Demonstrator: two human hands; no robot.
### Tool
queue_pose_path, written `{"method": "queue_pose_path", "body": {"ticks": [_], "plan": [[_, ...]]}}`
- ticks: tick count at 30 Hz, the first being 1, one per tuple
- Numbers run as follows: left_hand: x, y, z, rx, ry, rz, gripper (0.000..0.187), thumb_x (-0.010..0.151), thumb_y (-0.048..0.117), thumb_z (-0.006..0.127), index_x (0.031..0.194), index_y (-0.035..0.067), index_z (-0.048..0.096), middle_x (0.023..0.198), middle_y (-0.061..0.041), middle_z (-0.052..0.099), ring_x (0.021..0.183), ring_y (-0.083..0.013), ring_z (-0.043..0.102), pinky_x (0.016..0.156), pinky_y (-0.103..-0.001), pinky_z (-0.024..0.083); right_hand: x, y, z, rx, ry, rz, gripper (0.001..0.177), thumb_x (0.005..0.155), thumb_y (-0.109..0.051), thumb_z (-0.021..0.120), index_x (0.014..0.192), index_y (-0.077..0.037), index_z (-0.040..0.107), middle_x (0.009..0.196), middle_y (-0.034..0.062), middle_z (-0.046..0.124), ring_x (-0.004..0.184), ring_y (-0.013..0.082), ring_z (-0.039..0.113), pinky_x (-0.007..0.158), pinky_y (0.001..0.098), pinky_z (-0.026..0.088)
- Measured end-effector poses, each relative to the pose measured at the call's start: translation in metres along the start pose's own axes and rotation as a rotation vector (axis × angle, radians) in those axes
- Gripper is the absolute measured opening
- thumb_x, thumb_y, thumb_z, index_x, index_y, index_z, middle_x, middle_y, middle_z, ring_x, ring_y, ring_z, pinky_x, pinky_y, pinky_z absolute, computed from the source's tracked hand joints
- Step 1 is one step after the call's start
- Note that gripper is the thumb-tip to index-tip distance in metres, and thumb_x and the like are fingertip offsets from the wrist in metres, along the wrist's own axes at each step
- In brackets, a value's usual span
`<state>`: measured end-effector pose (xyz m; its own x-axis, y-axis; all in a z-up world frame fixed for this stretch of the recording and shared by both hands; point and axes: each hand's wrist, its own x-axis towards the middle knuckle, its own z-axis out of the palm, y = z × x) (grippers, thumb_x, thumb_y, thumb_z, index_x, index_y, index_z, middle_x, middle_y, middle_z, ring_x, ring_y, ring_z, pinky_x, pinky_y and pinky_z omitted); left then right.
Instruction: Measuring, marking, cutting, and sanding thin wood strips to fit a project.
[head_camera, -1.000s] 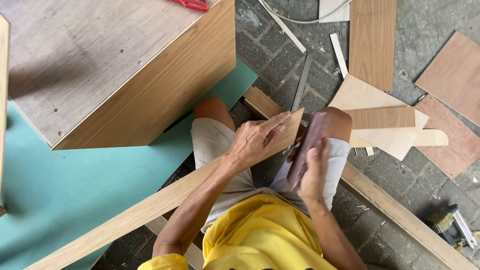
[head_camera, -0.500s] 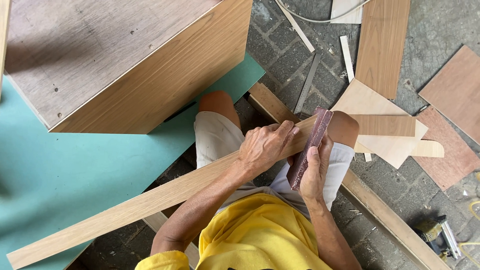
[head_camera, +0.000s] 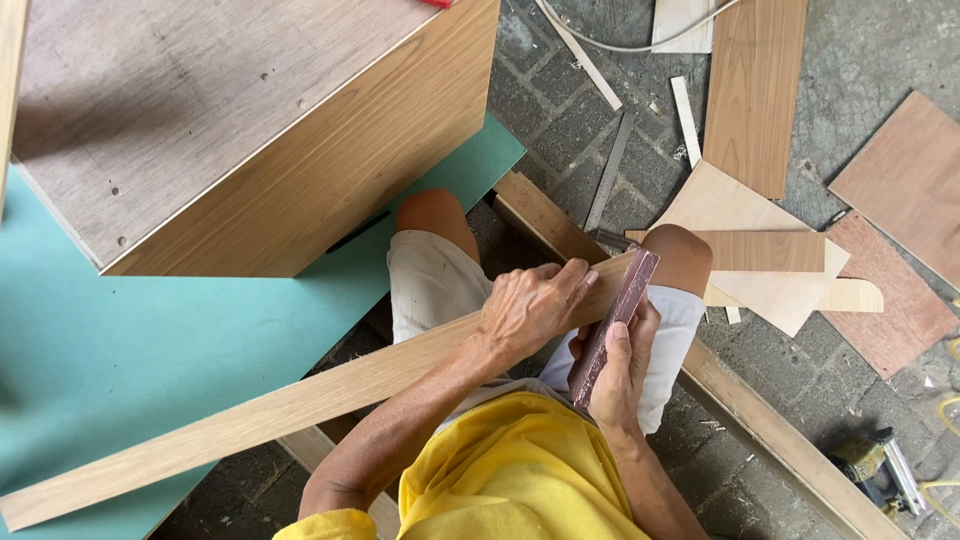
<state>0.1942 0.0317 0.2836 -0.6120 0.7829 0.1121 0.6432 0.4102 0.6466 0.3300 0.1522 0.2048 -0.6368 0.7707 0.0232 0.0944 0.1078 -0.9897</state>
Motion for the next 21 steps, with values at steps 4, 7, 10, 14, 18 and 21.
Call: {"method": "queue_pose_path", "body": {"ticks": [4, 7, 10, 14, 18, 21], "plan": [[-0.004, 0.006, 0.003, -0.047, -0.032, 0.01, 0.026, 0.109, 0.036, 0.041, 0.112, 0.017, 0.059, 0.078, -0.012, 0.07, 0.065, -0.0425, 0.073, 0.062, -0.053, 0.06, 0.006, -0.033, 0.01, 0.032, 0.031, -0.022, 0.042, 0.107, -0.032, 0.042, 0.142, -0.009, 0.043, 0.105, 0.0124, 0.055, 0.091, 0.0173, 0.054, 0.082, 0.0366, 0.049], [-0.004, 0.006, 0.002, -0.027, 0.016, 0.019, 0.024, 0.108, 0.036, 0.043, 0.112, 0.019, 0.06, 0.076, -0.011, 0.07, 0.063, -0.0419, 0.073, 0.061, -0.053, 0.06, -0.009, -0.039, 0.013, -0.006, 0.037, -0.055, 0.042, 0.109, -0.027, 0.04, 0.145, -0.007, 0.042, 0.127, 0.0142, 0.054, 0.116, 0.0188, 0.047, 0.109, 0.0412, 0.041], [0.0, 0.0, 0.007, -0.044, 0.033, 0.021, 0.025, 0.107, 0.037, 0.045, 0.112, 0.019, 0.061, 0.077, -0.012, 0.071, 0.063, -0.0435, 0.072, 0.06, -0.054, 0.059, -0.019, -0.032, 0.01, 0.019, 0.014, 0.029, 0.041, 0.107, -0.035, 0.04, 0.14, -0.011, 0.042, 0.1, 0.0136, 0.057, 0.085, 0.0197, 0.057, 0.078, 0.0348, 0.048], [-0.007, 0.009, 0.011, -0.071, 0.031, 0.017, 0.023, 0.107, 0.038, 0.046, 0.113, 0.021, 0.06, 0.08, -0.009, 0.072, 0.065, -0.0414, 0.073, 0.063, -0.053, 0.06, 0.027, -0.034, -0.001, 0.058, -0.01, -0.137, 0.039, 0.11, -0.037, 0.038, 0.14, -0.013, 0.04, 0.104, 0.0139, 0.061, 0.091, 0.0155, 0.059, 0.082, 0.0324, 0.053], [-0.001, 0.007, 0.003, -0.062, 0.037, 0.015, 0.021, 0.106, 0.035, 0.047, 0.112, 0.02, 0.061, 0.077, -0.011, 0.072, 0.063, -0.0422, 0.072, 0.061, -0.052, 0.06, -0.014, -0.085, 0.024, -0.034, 0.051, -0.051, 0.037, 0.11, -0.026, 0.041, 0.14, -0.005, 0.041, 0.117, 0.0162, 0.054, 0.107, 0.0207, 0.048, 0.104, 0.0439, 0.042], [-0.004, 0.006, 0.009, -0.053, 0.037, 0.033, 0.023, 0.107, 0.038, 0.046, 0.111, 0.022, 0.062, 0.079, -0.011, 0.072, 0.064, -0.0414, 0.073, 0.061, -0.052, 0.06, -0.013, -0.066, 0.017, 0.17, 0.019, 0.06, 0.036, 0.108, -0.034, 0.038, 0.137, -0.013, 0.039, 0.076, 0.0119, 0.056, 0.06, 0.0186, 0.059, 0.057, 0.0304, 0.052]]}}
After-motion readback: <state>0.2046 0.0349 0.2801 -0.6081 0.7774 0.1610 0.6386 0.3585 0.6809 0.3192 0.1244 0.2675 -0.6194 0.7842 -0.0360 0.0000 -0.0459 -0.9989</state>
